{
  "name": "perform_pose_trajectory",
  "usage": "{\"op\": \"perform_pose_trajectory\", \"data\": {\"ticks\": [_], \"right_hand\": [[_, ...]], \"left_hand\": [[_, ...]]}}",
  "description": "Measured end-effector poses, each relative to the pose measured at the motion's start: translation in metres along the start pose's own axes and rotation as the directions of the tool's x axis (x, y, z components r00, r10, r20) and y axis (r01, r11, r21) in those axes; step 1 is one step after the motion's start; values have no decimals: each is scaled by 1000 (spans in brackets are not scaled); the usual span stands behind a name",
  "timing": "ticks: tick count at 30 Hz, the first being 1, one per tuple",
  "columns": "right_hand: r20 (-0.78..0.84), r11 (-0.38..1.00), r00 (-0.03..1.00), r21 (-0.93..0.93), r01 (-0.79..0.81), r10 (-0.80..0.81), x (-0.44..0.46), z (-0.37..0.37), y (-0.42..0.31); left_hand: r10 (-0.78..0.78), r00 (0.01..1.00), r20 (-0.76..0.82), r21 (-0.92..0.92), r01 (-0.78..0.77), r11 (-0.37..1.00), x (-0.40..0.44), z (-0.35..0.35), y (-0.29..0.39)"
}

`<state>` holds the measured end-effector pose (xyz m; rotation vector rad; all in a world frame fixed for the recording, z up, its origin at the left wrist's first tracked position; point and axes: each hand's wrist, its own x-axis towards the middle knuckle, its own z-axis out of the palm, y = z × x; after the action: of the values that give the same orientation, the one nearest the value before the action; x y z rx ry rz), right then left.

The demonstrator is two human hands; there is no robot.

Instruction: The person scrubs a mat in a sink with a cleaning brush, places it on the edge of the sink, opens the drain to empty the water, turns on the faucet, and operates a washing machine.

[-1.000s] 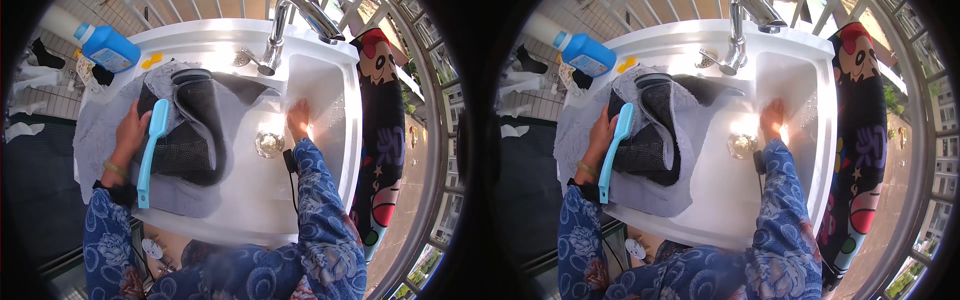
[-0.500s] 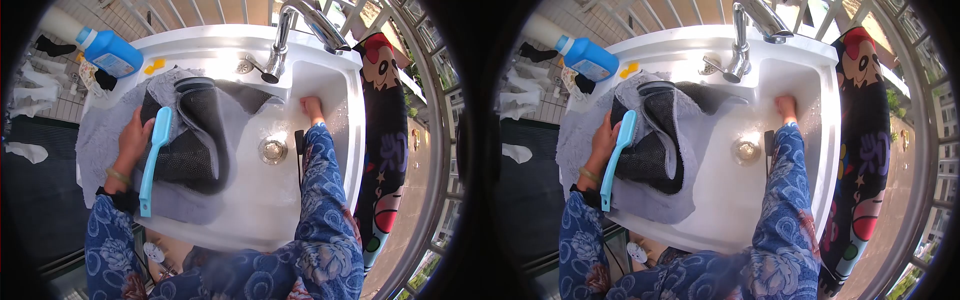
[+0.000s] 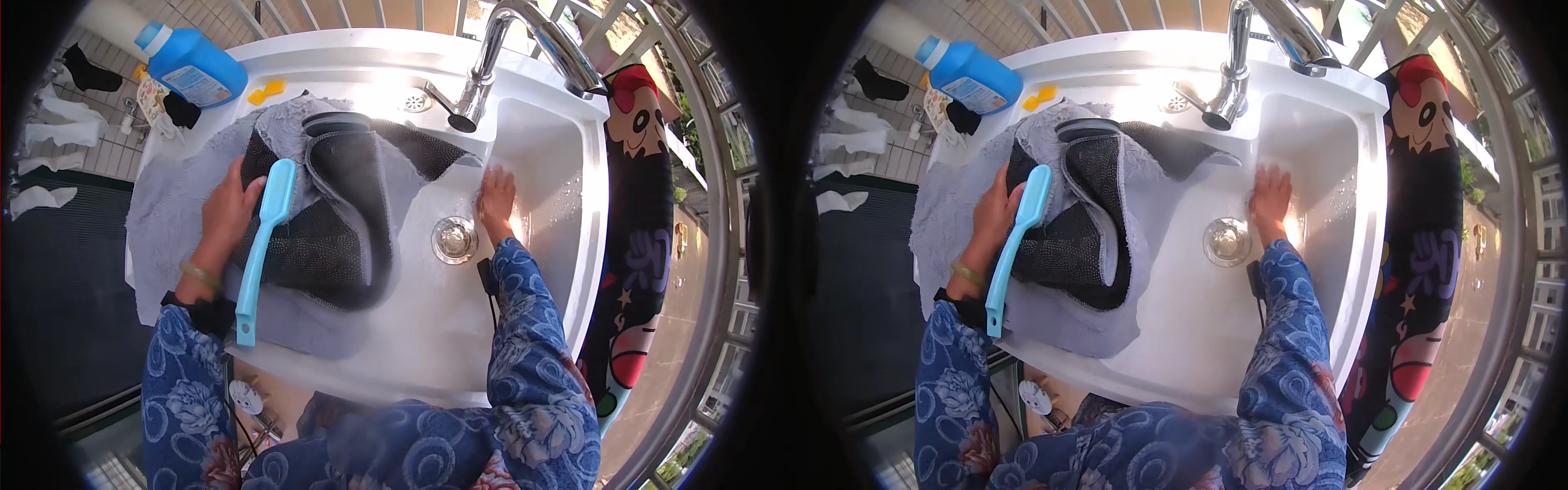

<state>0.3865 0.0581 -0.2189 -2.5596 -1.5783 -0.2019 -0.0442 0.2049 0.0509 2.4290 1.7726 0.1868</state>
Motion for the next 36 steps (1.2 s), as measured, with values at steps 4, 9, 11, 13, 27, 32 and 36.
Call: {"op": "perform_pose_trajectory", "data": {"ticks": [4,9,11,13,27,32,36], "right_hand": [[-3,939,982,294,180,-188,-54,16,2],[10,997,1000,75,-6,5,16,14,44],[13,993,996,79,86,-87,12,4,23],[-205,917,967,334,217,-154,-9,51,7],[143,965,968,132,-226,207,5,-3,25],[-224,988,974,154,8,27,-4,20,16],[122,978,986,192,85,-110,-33,-4,-6]], "left_hand": [[-17,1000,19,-13,17,1000,2,-2,1],[25,1000,-15,-10,-25,1000,5,7,-9],[20,1000,0,-4,-20,1000,4,6,-8],[27,1000,2,-11,-27,1000,6,6,-8],[42,999,-12,-15,-42,999,6,8,-9],[61,998,-16,36,-61,998,14,17,-24],[60,998,-17,39,-59,997,16,18,-25]]}}
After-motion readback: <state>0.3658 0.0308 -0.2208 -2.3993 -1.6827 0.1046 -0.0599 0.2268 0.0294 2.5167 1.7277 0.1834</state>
